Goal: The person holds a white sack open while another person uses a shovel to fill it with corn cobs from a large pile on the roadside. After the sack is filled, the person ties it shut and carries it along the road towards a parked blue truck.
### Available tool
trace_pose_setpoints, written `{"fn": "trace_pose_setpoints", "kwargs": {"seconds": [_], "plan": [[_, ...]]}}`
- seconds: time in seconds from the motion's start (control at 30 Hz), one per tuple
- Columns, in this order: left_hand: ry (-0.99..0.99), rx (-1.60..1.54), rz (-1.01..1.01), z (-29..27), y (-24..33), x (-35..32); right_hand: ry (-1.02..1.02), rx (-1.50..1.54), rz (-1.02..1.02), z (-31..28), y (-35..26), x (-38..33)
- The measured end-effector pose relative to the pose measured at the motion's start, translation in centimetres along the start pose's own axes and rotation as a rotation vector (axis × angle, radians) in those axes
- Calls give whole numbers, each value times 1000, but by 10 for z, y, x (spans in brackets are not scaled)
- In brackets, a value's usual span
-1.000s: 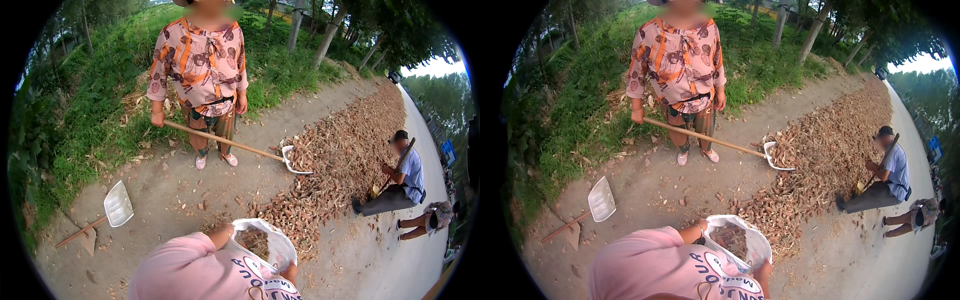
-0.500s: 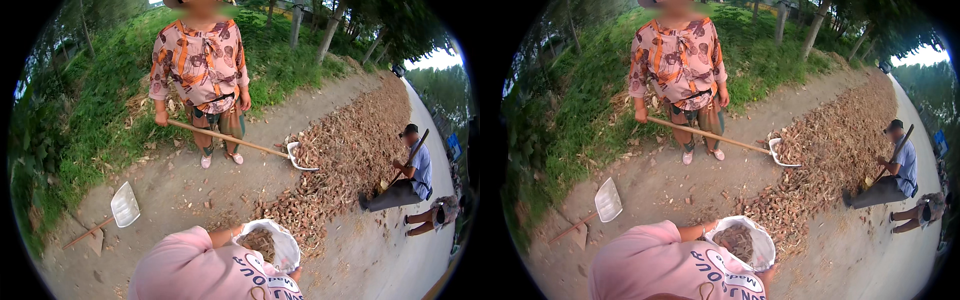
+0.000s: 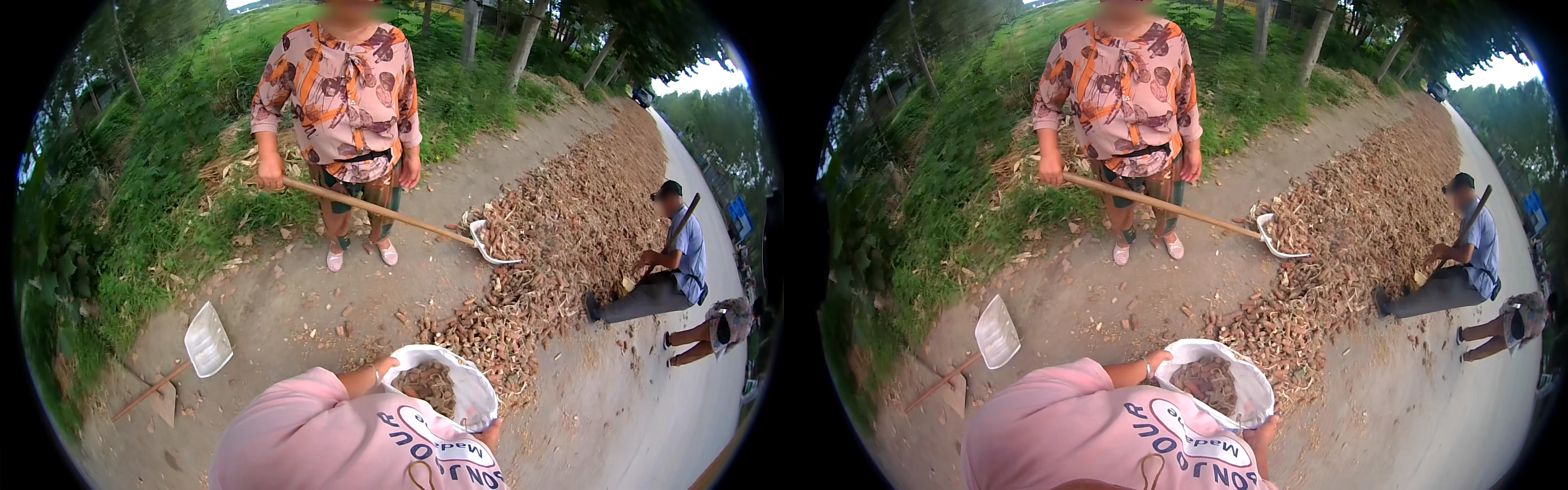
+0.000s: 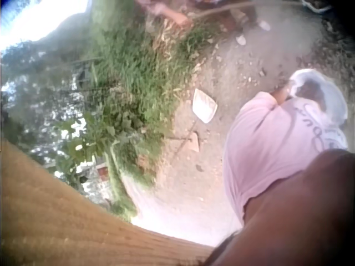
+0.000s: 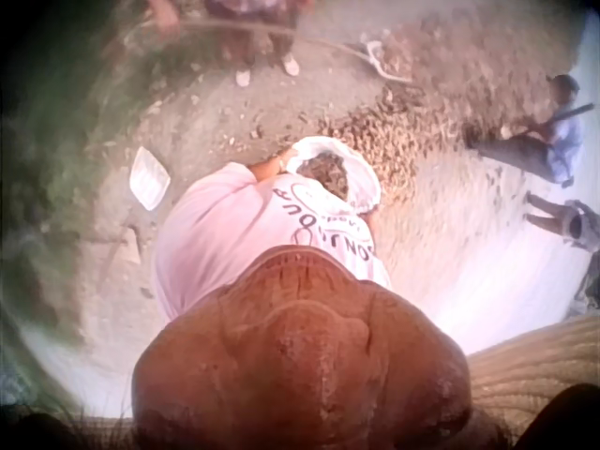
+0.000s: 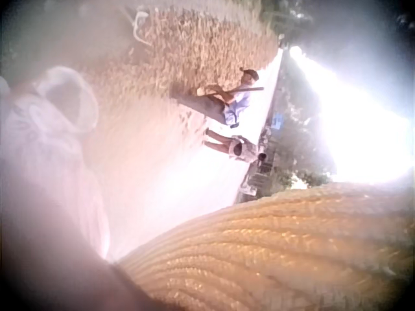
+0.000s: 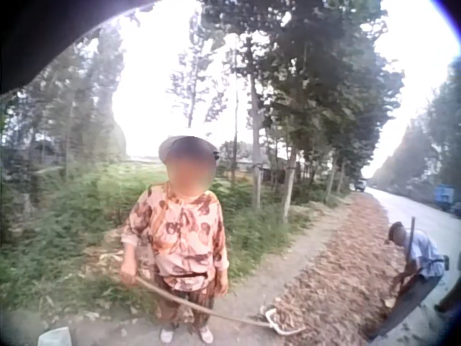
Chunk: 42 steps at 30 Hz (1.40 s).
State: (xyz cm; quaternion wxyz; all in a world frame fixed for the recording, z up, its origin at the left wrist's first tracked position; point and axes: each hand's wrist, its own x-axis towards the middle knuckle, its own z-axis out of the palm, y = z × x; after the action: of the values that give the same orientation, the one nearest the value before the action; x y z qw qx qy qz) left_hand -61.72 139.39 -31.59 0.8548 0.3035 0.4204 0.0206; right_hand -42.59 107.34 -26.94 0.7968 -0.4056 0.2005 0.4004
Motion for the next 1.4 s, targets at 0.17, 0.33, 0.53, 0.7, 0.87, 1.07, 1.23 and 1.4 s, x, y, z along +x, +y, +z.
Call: {"fn": "trace_pose_setpoints", "kwargs": {"seconds": [0.17, 0.33, 0.53, 0.7, 0.87, 1.07, 1.23, 1.4], "plan": [[148, 278, -62, 25, 20, -13, -19, 18, -40, -5, -4, 0], [206, 138, 0, -7, -8, 52, 33, -7, -94, 38, -27, 6], [199, 218, -9, 30, 14, 51, 54, 141, -107, 30, -48, 13], [214, 123, -90, 58, 29, 35, 96, 134, -134, 18, -60, 20], [74, -59, -174, 59, 34, 31, 91, 100, -159, 29, -68, 26], [204, 132, -16, 96, 61, -24, 122, 31, -75, 10, -56, 67], [301, 374, 83, 16, 7, 37, -94, 40, -54, 35, -29, -3], [287, 410, 125, -26, -20, 58, -29, 7, -22, 28, -12, -10]]}}
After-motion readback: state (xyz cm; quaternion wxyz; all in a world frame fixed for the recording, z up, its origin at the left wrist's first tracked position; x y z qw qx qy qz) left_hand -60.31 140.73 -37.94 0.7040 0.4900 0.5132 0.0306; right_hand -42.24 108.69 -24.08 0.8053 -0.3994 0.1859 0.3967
